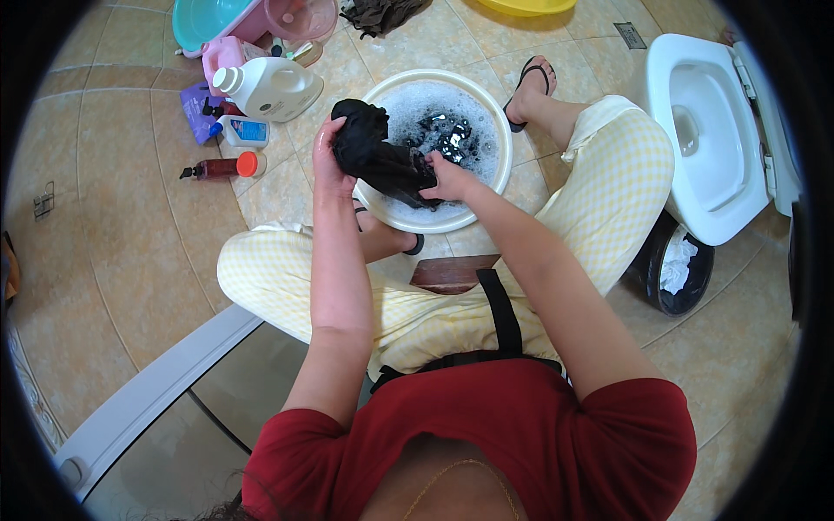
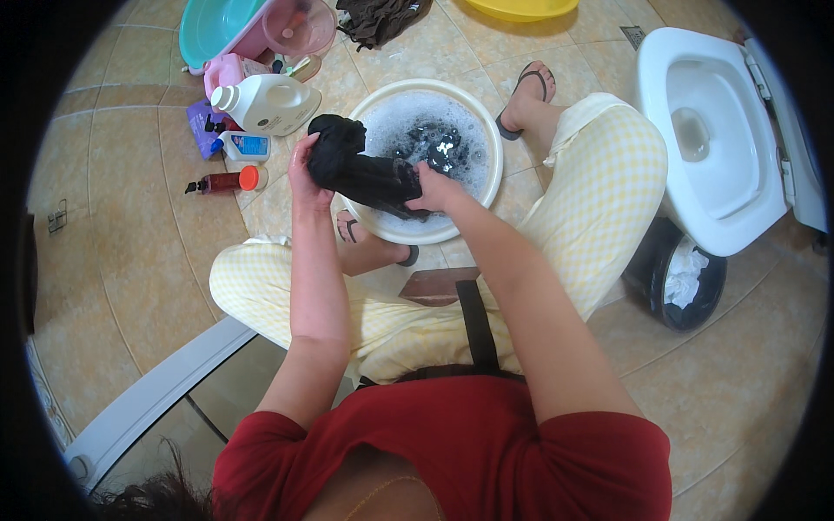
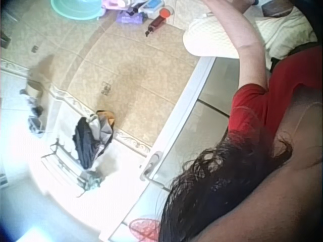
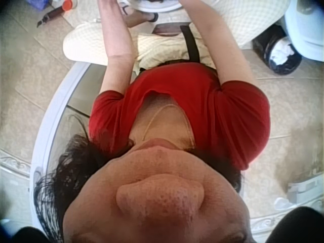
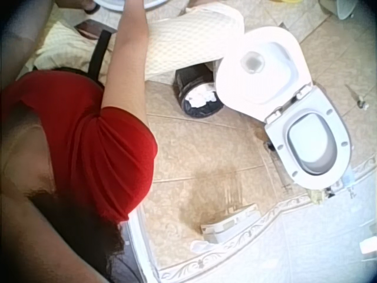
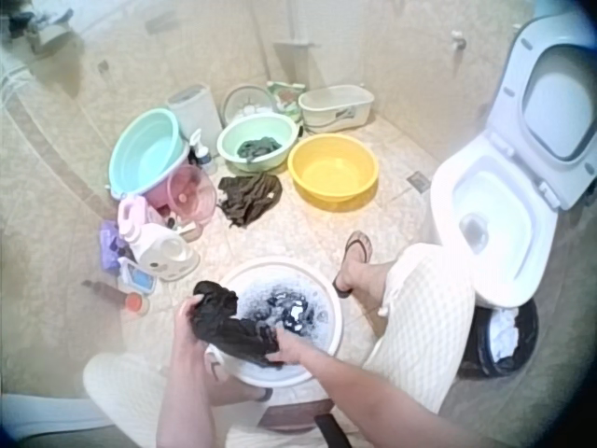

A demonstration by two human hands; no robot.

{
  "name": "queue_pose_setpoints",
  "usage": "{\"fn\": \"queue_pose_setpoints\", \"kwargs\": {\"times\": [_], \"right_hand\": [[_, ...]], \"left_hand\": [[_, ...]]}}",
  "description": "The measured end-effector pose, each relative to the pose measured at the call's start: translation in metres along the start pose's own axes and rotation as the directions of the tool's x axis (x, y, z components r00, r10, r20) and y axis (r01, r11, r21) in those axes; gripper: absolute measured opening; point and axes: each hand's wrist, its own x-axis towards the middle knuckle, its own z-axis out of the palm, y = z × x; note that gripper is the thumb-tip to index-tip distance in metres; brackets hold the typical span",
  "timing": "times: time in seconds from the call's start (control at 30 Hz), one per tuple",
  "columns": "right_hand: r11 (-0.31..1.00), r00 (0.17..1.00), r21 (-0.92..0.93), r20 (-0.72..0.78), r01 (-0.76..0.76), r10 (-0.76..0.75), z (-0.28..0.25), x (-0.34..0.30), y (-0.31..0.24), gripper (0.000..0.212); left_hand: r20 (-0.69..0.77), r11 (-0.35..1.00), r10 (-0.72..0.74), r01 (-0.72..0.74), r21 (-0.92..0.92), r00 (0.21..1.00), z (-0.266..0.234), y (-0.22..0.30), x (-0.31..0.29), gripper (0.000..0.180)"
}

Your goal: The person pours liquid detergent into a white basin filled with water. They then submerge a dark garment into the soapy water and scrub it by hand, repeatedly agitating and wringing the fabric to clean it.

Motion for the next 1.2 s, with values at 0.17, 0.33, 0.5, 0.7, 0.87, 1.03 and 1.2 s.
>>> {"fn": "queue_pose_setpoints", "kwargs": {"times": [0.17, 0.33, 0.5, 0.7, 0.87, 1.03, 1.2], "right_hand": [[0.98, 0.991, -0.151, -0.027, -0.131, 0.128, -0.007, 0.004, -0.008, 0.052], [0.959, 0.931, -0.282, -0.346, 0.011, -0.112, -0.043, 0.015, -0.031, 0.038], [0.989, 0.892, 0.082, -0.446, 0.121, -0.072, -0.086, 0.02, -0.069, 0.04], [0.916, 0.907, 0.2, -0.321, 0.348, -0.274, -0.114, -0.008, -0.145, 0.036], [0.782, 0.875, 0.42, -0.361, 0.46, -0.321, -0.135, -0.033, -0.185, 0.024], [0.536, 0.851, 0.671, -0.481, 0.513, -0.212, -0.152, -0.061, -0.212, 0.033], [0.489, 0.872, 0.724, -0.44, 0.486, -0.215, -0.159, -0.059, -0.215, 0.032]], "left_hand": [[-0.096, 0.998, 0.056, -0.053, 0.029, 0.994, -0.008, 0.002, 0.007, 0.026], [-0.151, 0.794, 0.278, -0.139, 0.591, 0.949, -0.026, 0.003, 0.017, 0.024], [0.044, 0.209, 0.102, -0.065, 0.976, 0.994, -0.034, -0.026, 0.012, 0.062], [0.16, 0.153, -0.095, -0.144, 0.978, 0.983, -0.049, -0.045, 0.015, 0.079], [0.212, 0.615, -0.227, -0.029, 0.788, 0.951, -0.015, -0.025, 0.007, 0.054], [0.43, 0.685, -0.143, -0.224, 0.693, 0.891, 0.013, -0.004, -0.006, 0.048], [0.425, 0.717, -0.318, -0.079, 0.693, 0.847, 0.026, 0.004, -0.018, 0.052]]}}
